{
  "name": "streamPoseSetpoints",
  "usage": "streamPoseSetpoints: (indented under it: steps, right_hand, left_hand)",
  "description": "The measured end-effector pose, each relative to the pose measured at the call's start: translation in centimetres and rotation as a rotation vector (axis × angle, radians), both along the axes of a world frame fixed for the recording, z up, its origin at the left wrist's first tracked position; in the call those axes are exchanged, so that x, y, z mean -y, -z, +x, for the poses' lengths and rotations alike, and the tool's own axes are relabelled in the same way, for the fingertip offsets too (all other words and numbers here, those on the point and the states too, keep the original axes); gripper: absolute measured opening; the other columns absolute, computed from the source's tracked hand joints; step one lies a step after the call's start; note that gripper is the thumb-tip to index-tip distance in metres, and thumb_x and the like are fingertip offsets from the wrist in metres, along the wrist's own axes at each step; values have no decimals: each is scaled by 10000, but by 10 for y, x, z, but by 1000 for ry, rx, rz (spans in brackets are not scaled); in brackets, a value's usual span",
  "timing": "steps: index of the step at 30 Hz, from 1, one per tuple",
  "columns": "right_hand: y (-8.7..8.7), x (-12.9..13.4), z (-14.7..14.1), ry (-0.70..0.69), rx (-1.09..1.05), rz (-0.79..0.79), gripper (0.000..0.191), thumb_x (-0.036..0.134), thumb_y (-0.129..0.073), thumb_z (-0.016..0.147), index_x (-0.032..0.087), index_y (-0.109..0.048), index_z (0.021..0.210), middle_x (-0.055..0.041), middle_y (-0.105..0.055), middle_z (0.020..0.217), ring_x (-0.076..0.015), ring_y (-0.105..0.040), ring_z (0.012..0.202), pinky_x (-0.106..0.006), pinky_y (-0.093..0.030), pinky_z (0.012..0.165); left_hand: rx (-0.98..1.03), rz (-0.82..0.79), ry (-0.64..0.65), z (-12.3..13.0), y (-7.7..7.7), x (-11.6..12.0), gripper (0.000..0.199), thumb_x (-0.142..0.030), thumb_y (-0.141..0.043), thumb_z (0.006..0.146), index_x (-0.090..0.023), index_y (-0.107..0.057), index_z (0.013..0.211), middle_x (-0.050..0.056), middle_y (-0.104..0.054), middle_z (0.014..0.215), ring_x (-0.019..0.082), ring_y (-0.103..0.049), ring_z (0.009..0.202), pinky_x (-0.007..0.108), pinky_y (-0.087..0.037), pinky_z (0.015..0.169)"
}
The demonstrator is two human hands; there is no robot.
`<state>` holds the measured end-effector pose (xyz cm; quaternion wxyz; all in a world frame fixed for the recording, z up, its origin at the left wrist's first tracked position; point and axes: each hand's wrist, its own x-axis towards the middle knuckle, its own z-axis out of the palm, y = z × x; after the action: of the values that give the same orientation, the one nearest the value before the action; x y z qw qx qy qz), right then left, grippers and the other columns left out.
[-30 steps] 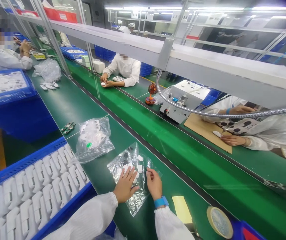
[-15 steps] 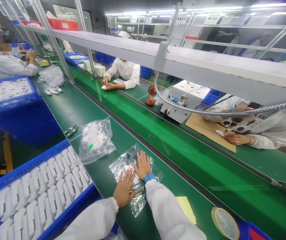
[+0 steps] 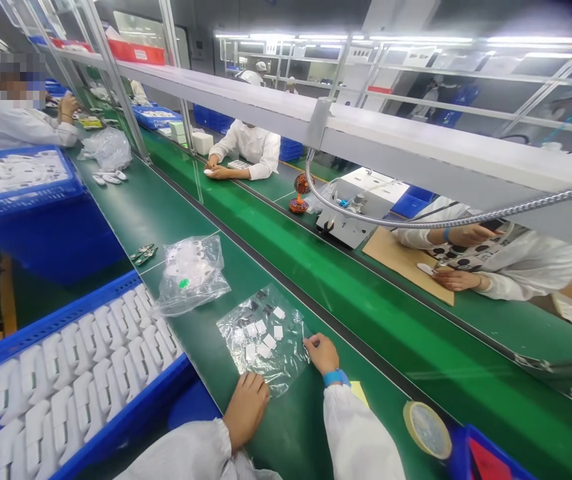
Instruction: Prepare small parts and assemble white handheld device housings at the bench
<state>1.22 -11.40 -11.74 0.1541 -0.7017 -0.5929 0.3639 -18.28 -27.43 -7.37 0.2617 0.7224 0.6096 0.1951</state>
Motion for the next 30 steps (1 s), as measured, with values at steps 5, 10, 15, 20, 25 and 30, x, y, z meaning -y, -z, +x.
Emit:
streamPoseSetpoints:
  steps: [5, 10, 15, 20, 25, 30]
  right_hand:
    - [-6, -25, -20, 60, -262, -68, 259, 312, -531, 864, 144, -539, 1062, -50, -593, 985, -153, -599, 785, -330, -520, 664]
    - [-13, -50, -62, 63, -461, 20, 297, 333, -500, 881, 153, -514, 1117, -60, -588, 1019, -162, -602, 813, -348, -522, 690]
    - [-12, -35, -99, -62, -481, 229, 376, 331, -496, 881, 181, -451, 1222, -95, -488, 1241, -237, -526, 1058, -465, -444, 870]
    - [0, -7, -118, -303, -356, 356, 456, 331, -558, 839, 209, -436, 1261, -81, -311, 1416, -303, -255, 1293, -576, -171, 1034]
    - [7, -8, -122, -370, -278, 359, 460, 356, -585, 816, 192, -473, 1231, -85, -333, 1407, -305, -223, 1309, -578, -115, 1045]
    - [3, -1, -108, -178, -294, 349, 474, 350, -570, 828, 203, -436, 1258, -86, -310, 1412, -306, -273, 1282, -565, -205, 1024]
  left_hand:
    - [138, -27, -212, -12, 10, -21, 187, -278, -481, 876, -138, -586, 810, -5, -597, 738, 131, -579, 693, 328, -485, 685]
    - [222, -31, -485, -41, 35, -45, 206, -304, -495, 872, -123, -577, 926, 5, -611, 785, 98, -578, 603, 253, -502, 549]
    - [159, 91, -608, -53, 32, -50, 303, -327, -469, 880, -144, -520, 1116, 83, -590, 1069, 189, -599, 887, 389, -508, 747]
    - [55, 153, -255, -37, 23, -39, 441, -417, -414, 875, -262, -430, 1288, 56, -393, 1403, 258, -312, 1296, 478, -237, 1063]
    - [-10, 79, -80, -37, 30, -39, 618, -537, -442, 816, -226, -356, 1343, 89, -346, 1429, 294, -268, 1316, 532, -171, 1068]
    - [-34, 14, -263, -60, 18, -66, 491, -431, -487, 837, -183, -452, 1259, 119, -387, 1391, 285, -318, 1283, 505, -244, 1045]
